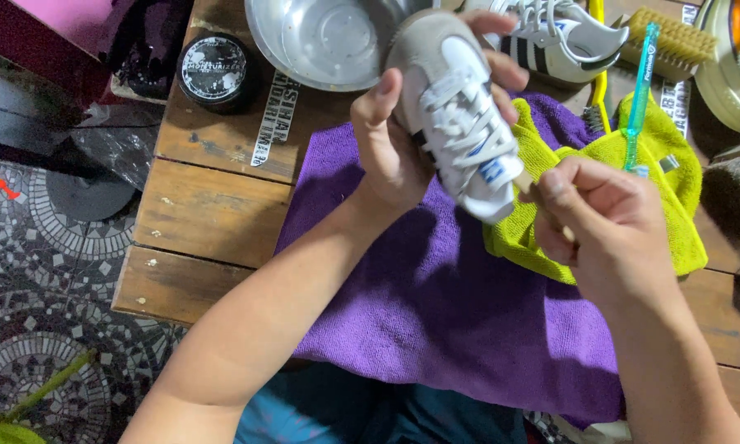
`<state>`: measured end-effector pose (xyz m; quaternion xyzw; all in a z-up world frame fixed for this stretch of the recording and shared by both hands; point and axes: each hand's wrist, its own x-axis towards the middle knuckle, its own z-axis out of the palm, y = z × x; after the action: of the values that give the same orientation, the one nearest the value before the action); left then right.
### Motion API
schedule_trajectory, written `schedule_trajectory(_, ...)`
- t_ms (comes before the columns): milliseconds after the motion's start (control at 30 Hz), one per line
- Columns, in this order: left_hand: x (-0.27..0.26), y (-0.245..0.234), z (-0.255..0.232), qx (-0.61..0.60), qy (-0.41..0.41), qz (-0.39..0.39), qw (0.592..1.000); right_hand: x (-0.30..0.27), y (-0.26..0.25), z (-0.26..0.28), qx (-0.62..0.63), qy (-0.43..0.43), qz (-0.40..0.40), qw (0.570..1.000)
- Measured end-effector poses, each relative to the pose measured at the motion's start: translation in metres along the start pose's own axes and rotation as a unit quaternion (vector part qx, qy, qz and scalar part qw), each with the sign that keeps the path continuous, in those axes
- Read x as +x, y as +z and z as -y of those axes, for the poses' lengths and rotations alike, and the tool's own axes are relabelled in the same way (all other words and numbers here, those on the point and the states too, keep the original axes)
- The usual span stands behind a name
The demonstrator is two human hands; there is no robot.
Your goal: Cleaning the sole and midsole of a sneaker using a cleaning agent applied with a wooden stick and scrubbed with a brush.
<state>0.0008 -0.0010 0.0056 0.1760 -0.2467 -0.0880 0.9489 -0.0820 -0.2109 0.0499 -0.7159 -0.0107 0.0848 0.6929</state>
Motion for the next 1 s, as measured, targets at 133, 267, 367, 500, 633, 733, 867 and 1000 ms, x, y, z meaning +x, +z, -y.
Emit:
schedule_trajectory(133, 0.005, 0.011, -0.009, 0.008, 0.031, -0.042, 0.999, -0.008, 0.009, 0.003, 0.073, 0.013, 0.021, 0.997)
schedule_trajectory(267, 0.006, 0.012, -0.018, 0.031, 0.100, -0.044, 0.994, -0.010, 0.012, 0.005, 0.053, 0.024, 0.009, 0.998)
schedule_trajectory(367, 0.000, 0.019, -0.003, 0.000, 0.088, -0.037, 0.995, -0.008, 0.015, 0.001, 0.085, 0.028, 0.021, 0.996)
schedule_trajectory(500, -0.001, 0.010, 0.009, 0.002, 0.053, -0.016, 0.998, -0.006, 0.011, -0.004, 0.109, 0.027, 0.016, 0.994)
schedule_trajectory(633, 0.001, 0.005, -0.016, 0.016, 0.109, -0.034, 0.993, -0.009, 0.011, 0.001, 0.082, 0.024, 0.005, 0.996)
schedule_trajectory(733, 0.000, 0.006, -0.015, -0.075, 0.069, -0.021, 0.995, -0.009, 0.011, -0.001, 0.092, 0.024, 0.011, 0.995)
schedule_trajectory(867, -0.002, 0.018, 0.001, -0.007, 0.050, -0.017, 0.999, -0.007, 0.006, -0.004, 0.148, 0.054, 0.024, 0.987)
schedule_trajectory(1000, 0.007, 0.018, -0.021, 0.040, 0.068, -0.002, 0.997, -0.009, 0.000, -0.002, 0.146, 0.067, 0.025, 0.987)
